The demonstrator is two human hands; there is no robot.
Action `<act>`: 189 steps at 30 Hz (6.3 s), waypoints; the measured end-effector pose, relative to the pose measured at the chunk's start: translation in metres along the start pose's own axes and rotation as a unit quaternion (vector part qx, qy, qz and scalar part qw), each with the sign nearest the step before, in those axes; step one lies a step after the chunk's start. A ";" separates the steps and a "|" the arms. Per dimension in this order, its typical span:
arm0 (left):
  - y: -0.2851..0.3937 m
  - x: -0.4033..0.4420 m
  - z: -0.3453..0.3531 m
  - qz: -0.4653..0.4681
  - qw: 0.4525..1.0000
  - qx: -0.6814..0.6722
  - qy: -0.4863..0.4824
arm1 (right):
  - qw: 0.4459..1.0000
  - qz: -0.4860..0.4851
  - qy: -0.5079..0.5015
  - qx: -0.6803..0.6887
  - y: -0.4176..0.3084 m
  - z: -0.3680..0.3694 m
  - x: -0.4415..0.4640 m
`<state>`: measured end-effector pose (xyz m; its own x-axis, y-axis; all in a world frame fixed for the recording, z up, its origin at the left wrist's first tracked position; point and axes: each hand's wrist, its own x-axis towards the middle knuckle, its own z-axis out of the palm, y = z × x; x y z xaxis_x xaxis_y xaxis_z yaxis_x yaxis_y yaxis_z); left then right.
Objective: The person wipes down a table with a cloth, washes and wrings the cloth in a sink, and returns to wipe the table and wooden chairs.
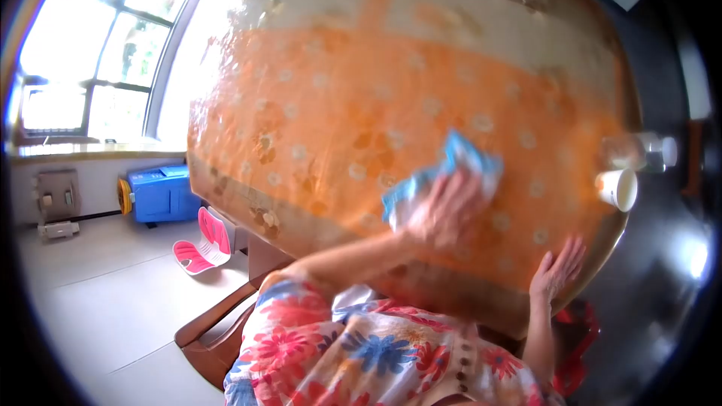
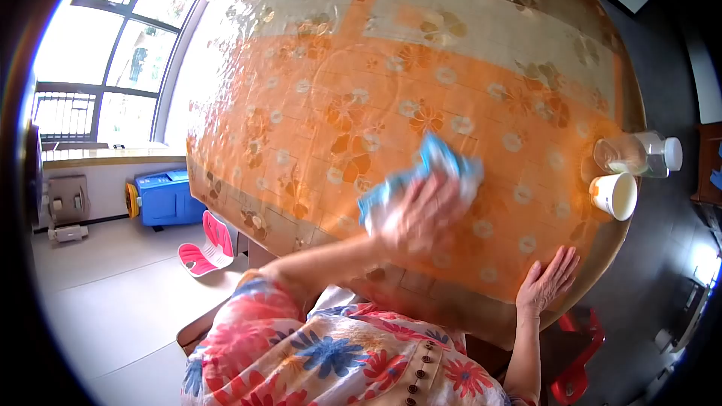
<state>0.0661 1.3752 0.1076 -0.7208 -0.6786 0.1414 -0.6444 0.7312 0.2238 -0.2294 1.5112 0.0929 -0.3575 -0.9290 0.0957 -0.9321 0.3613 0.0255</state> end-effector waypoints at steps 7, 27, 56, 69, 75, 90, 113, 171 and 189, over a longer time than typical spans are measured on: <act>-0.149 -0.016 -0.044 -0.029 0.993 0.075 -0.083 | 1.000 -0.010 -0.008 -0.017 0.000 -0.004 -0.001; -0.136 0.374 0.035 0.084 0.995 0.014 -0.049 | 0.999 0.000 -0.045 -0.006 0.000 -0.011 0.002; -0.257 0.023 -0.063 -0.284 0.933 0.189 -0.111 | 0.997 -0.038 0.056 -0.031 0.004 0.011 0.001; -0.055 -0.168 -0.077 -0.249 0.948 0.031 -0.196 | 0.998 -0.012 0.057 -0.030 0.031 0.037 0.006; -0.241 -0.321 -0.075 -0.580 0.796 0.154 0.084 | 0.997 -0.036 0.075 -0.009 0.037 0.045 0.009; 0.033 -0.202 -0.027 -0.266 0.958 -0.101 0.023 | 0.993 -0.071 0.095 -0.014 0.045 0.047 0.019; -0.449 -0.425 -0.155 -0.452 0.880 0.139 0.040 | 0.930 0.113 -0.287 -0.202 -0.085 -0.028 0.044; -0.903 -0.119 -0.142 -0.454 0.885 0.071 0.076 | 0.992 0.125 -0.009 -0.033 -0.360 0.001 -0.017; -0.495 -0.382 -0.174 -0.399 0.913 0.080 0.035 | 0.986 0.144 0.017 -0.088 -0.340 0.028 -0.014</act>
<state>0.7046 1.2600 0.1108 0.0098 -0.9983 0.0580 -0.9902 -0.0017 0.1394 0.0906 1.3995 0.0554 -0.6007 -0.7839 0.1571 -0.7669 0.6205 0.1638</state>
